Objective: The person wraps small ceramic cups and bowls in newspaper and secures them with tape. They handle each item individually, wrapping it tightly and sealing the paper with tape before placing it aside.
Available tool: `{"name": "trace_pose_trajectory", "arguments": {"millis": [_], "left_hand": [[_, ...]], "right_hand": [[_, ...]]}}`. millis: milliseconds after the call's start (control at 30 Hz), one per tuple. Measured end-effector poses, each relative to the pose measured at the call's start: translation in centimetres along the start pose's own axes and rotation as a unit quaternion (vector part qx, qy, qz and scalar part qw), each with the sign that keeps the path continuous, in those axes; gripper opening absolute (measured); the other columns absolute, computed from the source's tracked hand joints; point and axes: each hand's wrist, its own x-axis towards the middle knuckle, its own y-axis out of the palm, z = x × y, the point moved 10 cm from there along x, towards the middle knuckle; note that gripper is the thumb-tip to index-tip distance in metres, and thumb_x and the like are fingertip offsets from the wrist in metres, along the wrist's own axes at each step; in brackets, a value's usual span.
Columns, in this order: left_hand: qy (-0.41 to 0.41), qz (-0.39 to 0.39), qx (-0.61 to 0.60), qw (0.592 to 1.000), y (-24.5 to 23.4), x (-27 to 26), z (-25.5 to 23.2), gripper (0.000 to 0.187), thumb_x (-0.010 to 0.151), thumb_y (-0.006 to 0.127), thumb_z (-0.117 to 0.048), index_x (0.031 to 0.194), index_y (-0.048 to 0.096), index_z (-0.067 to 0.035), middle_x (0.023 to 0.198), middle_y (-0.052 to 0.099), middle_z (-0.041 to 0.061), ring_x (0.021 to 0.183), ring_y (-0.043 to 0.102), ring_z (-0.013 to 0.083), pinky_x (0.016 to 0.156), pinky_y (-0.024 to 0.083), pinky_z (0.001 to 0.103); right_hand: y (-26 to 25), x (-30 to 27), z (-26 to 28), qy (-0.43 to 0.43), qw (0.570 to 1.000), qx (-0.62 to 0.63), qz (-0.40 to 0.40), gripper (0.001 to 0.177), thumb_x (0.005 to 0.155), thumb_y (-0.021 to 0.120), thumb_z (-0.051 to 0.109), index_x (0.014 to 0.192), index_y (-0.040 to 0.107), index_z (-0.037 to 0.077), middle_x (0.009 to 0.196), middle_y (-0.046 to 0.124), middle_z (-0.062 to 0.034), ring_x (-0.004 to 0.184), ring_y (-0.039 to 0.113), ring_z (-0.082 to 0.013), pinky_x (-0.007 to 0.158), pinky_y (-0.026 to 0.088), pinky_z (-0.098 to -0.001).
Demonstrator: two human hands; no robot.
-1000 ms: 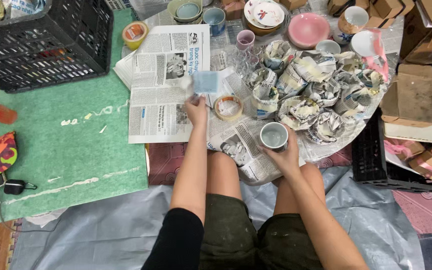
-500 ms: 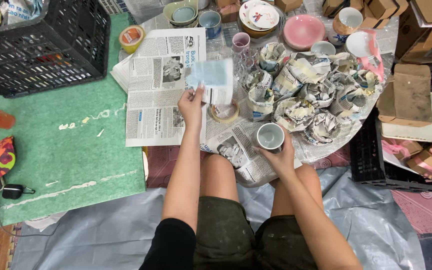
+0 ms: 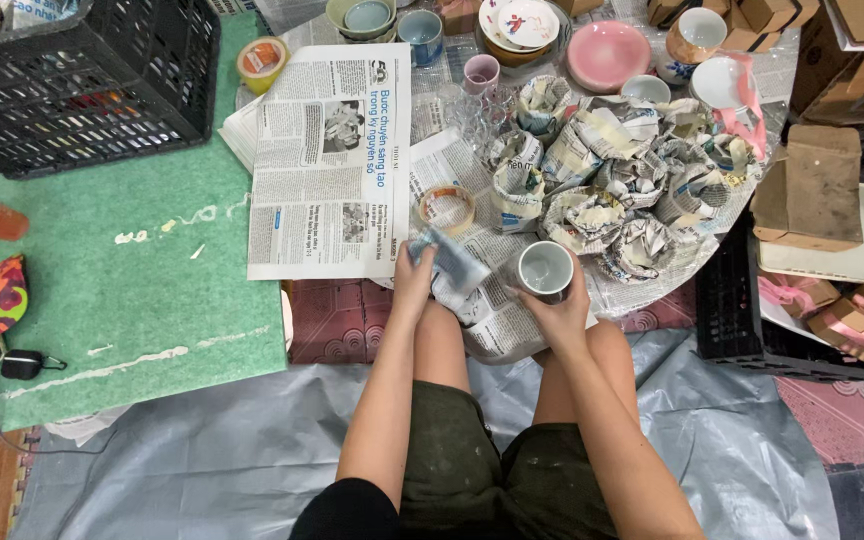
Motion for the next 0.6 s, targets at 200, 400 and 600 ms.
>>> {"name": "trace_pose_trajectory", "arguments": {"millis": [200, 400, 600], "left_hand": [[-0.069, 0.066, -0.067, 0.993, 1.3, 0.1, -0.8, 0.026, 0.09, 0.079, -0.022, 0.108, 0.069, -0.006, 0.101, 0.073, 0.004, 0.091, 0.066, 0.0129, 0.082, 0.053, 0.028], [-0.057, 0.064, -0.136, 0.987, 0.2, 3.2, 0.6, 0.027, 0.105, 0.072, -0.026, 0.109, 0.056, -0.005, 0.098, 0.061, 0.005, 0.091, 0.056, 0.0146, 0.08, 0.048, 0.028], [-0.007, 0.022, -0.116, 0.993, -0.1, 6.6, -1.2, 0.043, 0.092, 0.064, -0.005, 0.128, 0.044, -0.013, 0.116, 0.054, 0.0, 0.101, 0.052, 0.0095, 0.087, 0.046, 0.027]], "right_hand": [[-0.1, -0.2, 0.0, 0.01, 1.0, -0.009, 0.009, 0.089, 0.071, 0.094, 0.005, 0.146, 0.047, -0.001, 0.132, 0.064, -0.0117, 0.123, 0.064, -0.02, 0.103, 0.054, -0.0348], [-0.3, -0.1, 0.3, 0.008, 1.0, -0.011, 0.001, 0.087, 0.07, 0.094, 0.005, 0.145, 0.048, -0.001, 0.132, 0.065, -0.0118, 0.122, 0.064, -0.0198, 0.103, 0.054, -0.0346], [-0.2, 0.1, 0.4, 0.007, 0.999, -0.032, 0.002, 0.085, 0.069, 0.095, 0.007, 0.142, 0.051, -0.001, 0.129, 0.067, -0.011, 0.119, 0.066, -0.0192, 0.101, 0.054, -0.0341]]}}
